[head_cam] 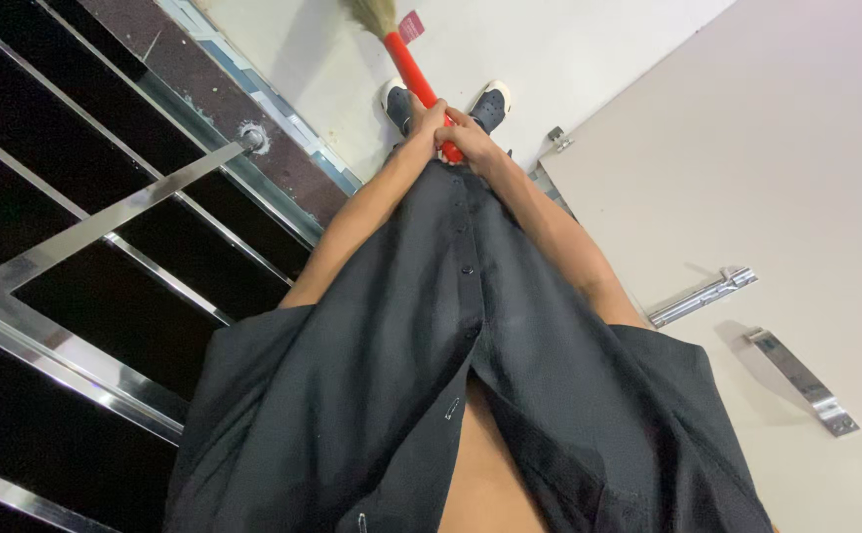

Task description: The person sweeps debris and dust on the floor into a pile using a broom.

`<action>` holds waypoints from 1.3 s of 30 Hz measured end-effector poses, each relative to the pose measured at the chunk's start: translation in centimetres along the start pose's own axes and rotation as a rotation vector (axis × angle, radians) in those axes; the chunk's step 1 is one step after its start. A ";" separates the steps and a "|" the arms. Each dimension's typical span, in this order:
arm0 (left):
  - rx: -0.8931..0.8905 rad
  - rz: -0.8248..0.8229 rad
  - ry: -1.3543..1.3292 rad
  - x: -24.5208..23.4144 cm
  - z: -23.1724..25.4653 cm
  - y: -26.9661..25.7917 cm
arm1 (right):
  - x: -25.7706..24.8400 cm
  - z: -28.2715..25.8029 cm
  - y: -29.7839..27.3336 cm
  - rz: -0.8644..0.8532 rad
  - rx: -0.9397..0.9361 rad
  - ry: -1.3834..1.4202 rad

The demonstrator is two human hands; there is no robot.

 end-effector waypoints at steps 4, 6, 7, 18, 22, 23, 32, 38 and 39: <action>-0.062 0.054 0.119 0.9 -0.3 0.0 | -0.5 -2.0 -2.0 0.048 -0.031 -0.124; 0.025 0.007 0.072 2.0 0.3 0.1 | -1.3 -2.5 -2.5 0.104 -0.078 -0.151; 0.027 0.005 0.073 2.4 0.5 0.2 | -1.7 -2.2 -2.6 0.105 -0.081 -0.151; 0.042 -0.442 0.248 7.5 -0.2 -0.1 | -2.5 1.7 -4.9 0.395 -0.280 0.000; -0.028 -0.519 0.129 6.8 -2.2 -1.3 | -1.8 3.4 -4.8 0.482 -0.155 0.040; -0.073 -0.443 0.172 5.5 -2.6 -1.5 | -1.1 3.8 -4.3 0.424 -0.184 0.033; 0.026 -0.088 0.295 -6.8 -3.8 -3.3 | 7.3 6.9 -0.3 0.249 -0.146 -0.119; 0.056 -0.074 0.326 -10.8 -5.6 -3.3 | 10.2 9.9 1.9 0.232 -0.223 0.014; 0.048 -0.129 0.289 -10.7 -6.2 -3.5 | 10.5 10.6 1.7 0.251 -0.240 0.067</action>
Point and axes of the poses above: each hand's wrist, its own y-axis towards the middle knuckle, its own x-axis out of the palm, z = x × y, the point moved 7 cm from there along y, towards the middle knuckle, and after that the axes turned 14 degrees about -z, right-handed, at the moved point
